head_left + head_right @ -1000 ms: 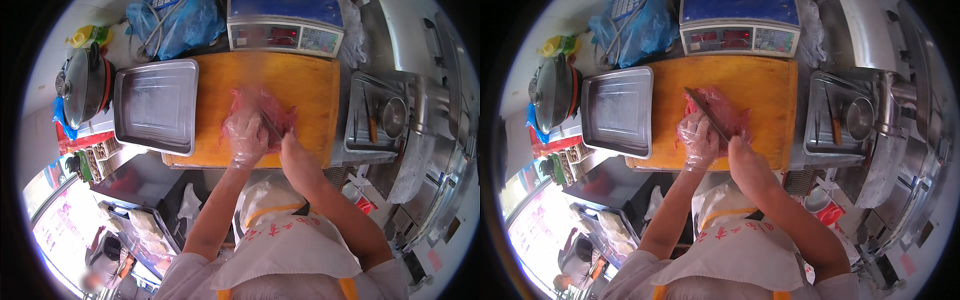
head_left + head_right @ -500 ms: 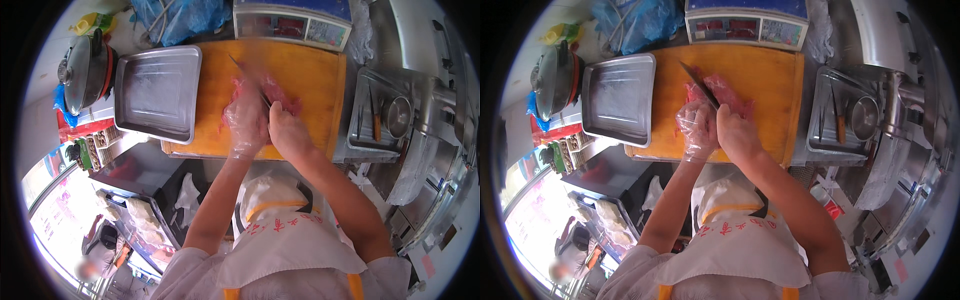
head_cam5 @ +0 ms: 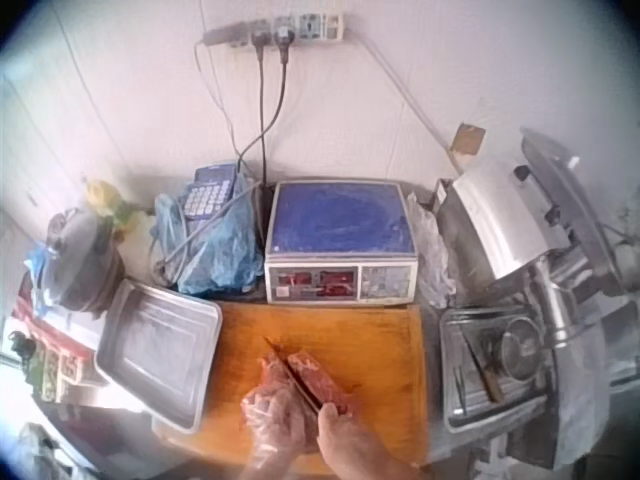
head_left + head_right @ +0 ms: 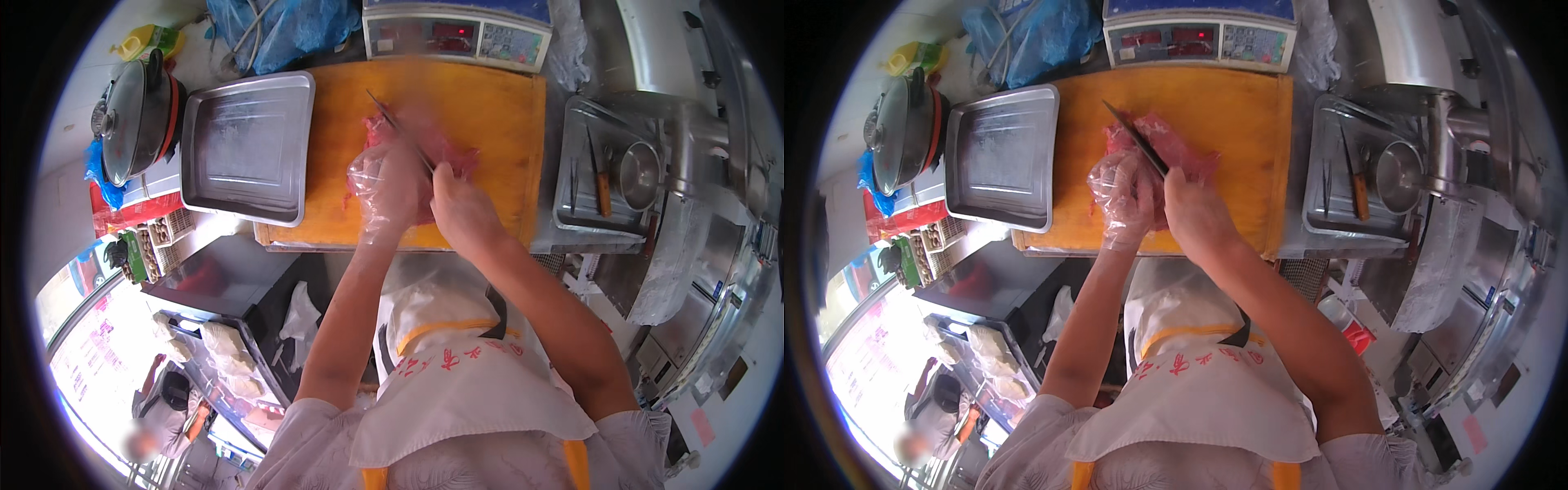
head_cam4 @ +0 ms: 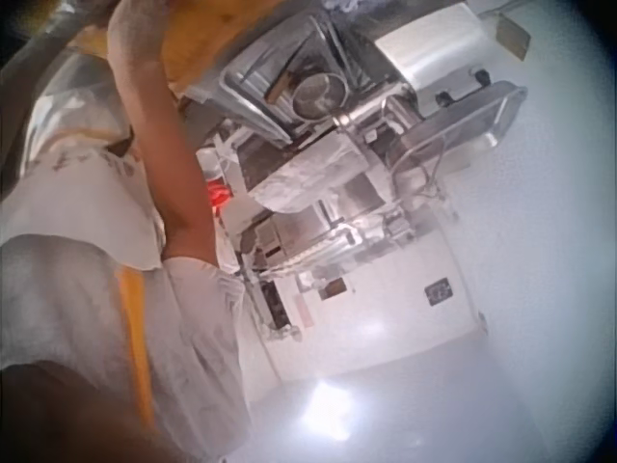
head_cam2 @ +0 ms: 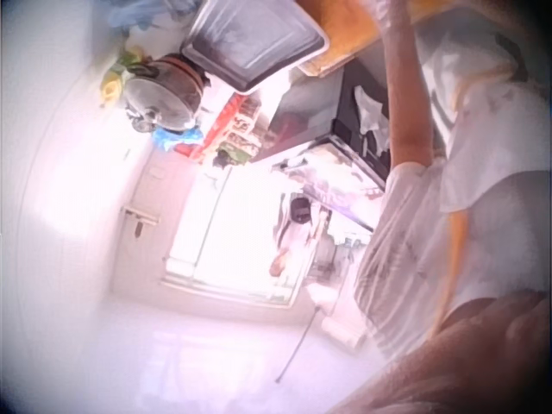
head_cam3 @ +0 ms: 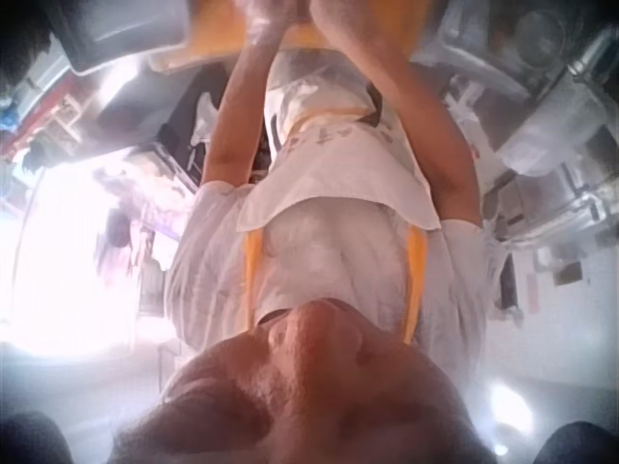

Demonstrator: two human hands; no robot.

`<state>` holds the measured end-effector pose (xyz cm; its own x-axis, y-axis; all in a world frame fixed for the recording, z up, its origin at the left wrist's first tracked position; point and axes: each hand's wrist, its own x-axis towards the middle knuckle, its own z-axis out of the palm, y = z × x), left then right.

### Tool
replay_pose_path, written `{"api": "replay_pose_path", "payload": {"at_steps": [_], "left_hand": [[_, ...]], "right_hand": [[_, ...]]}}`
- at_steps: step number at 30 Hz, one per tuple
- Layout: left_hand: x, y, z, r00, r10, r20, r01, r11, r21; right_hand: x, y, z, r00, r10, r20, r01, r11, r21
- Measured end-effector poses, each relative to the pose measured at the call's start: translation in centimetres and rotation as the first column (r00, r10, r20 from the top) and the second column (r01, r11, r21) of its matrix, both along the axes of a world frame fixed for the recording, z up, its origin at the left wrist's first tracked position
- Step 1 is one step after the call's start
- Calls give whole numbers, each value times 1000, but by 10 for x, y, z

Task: The person retrieves a piece of meat from a refrigerated display case, weighs it, and cuts it into smaller pieces on a cutting board using a cleaver. The person then places the cut meat into a plastic bag.

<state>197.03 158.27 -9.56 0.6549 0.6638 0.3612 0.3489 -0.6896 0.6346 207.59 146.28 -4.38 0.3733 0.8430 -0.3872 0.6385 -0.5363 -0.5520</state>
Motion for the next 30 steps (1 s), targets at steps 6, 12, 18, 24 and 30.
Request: {"api": "replay_pose_path", "payload": {"at_steps": [6,12,18,24,30], "left_hand": [[-2,-2,3,999,-5,-43,9,995,95],[-1,-4,-10,995,97,19,-98,986,136],[-1,-2,-3,992,85,94,-91,993,71],[-11,-8,10,998,27,51,-26,999,-23],[-9,-9,7,992,75,99,-82,995,65]], "right_hand": [[-21,-84,34,995,-69,-70,61,991,-120],[-9,-21,-6,998,-54,-19,54,998,28],[-34,-148,16,995,-77,-68,71,993,-90],[-21,-146,36,997,-67,-30,67,997,-31],[-19,-74,16,993,-35,117,3,965,262]]}}
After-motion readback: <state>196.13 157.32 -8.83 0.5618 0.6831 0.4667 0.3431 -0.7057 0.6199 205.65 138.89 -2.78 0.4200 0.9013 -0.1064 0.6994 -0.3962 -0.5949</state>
